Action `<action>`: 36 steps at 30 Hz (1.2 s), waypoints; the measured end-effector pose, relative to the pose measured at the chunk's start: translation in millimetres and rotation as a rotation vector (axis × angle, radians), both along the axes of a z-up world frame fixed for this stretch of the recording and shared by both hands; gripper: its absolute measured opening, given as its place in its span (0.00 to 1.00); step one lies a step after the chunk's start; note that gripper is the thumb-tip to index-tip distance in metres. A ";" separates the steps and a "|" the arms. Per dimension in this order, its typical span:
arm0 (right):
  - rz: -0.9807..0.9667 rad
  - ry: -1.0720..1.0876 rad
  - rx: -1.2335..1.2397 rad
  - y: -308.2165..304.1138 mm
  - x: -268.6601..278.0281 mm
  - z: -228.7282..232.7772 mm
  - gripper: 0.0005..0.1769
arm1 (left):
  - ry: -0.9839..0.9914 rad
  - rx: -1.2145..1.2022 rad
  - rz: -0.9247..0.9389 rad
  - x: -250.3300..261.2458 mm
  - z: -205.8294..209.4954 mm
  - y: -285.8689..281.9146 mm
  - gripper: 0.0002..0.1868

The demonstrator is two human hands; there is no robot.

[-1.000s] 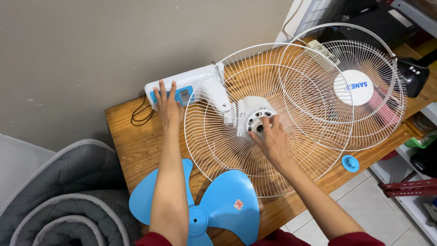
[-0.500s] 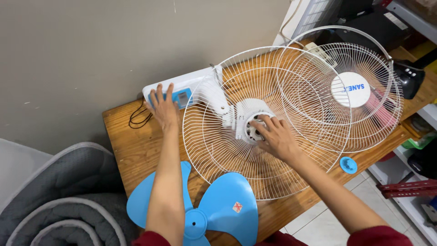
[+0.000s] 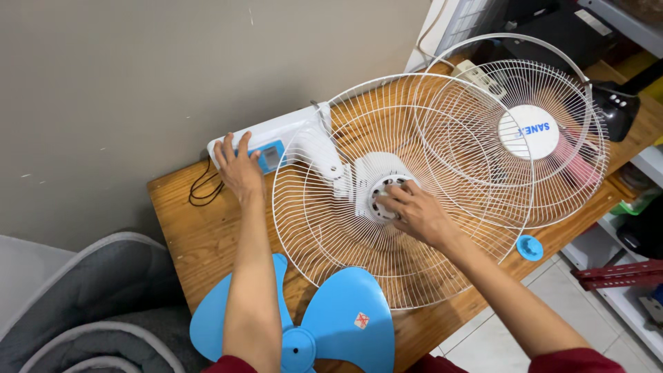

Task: The person disassembles a table fan by first using a screwdriver to loosen the front grille, then removing the grille, fan blades, and rear grille. The components are placed on the table.

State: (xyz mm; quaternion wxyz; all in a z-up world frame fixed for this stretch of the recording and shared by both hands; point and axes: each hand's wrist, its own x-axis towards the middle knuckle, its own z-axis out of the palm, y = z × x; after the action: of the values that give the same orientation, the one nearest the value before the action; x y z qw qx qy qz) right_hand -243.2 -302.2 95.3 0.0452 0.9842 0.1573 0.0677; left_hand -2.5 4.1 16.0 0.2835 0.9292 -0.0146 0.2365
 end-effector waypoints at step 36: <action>0.078 -0.165 0.170 4.9 -42.0 -28.9 0.42 | 0.132 -0.002 0.032 -7.7 9.2 -7.3 0.27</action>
State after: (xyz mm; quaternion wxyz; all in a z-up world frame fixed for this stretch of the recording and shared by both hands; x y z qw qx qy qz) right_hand -285.2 -297.3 66.4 -0.0285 0.9687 0.1851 0.1632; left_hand -10.2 -3.2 25.2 0.2807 0.9427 0.0193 0.1791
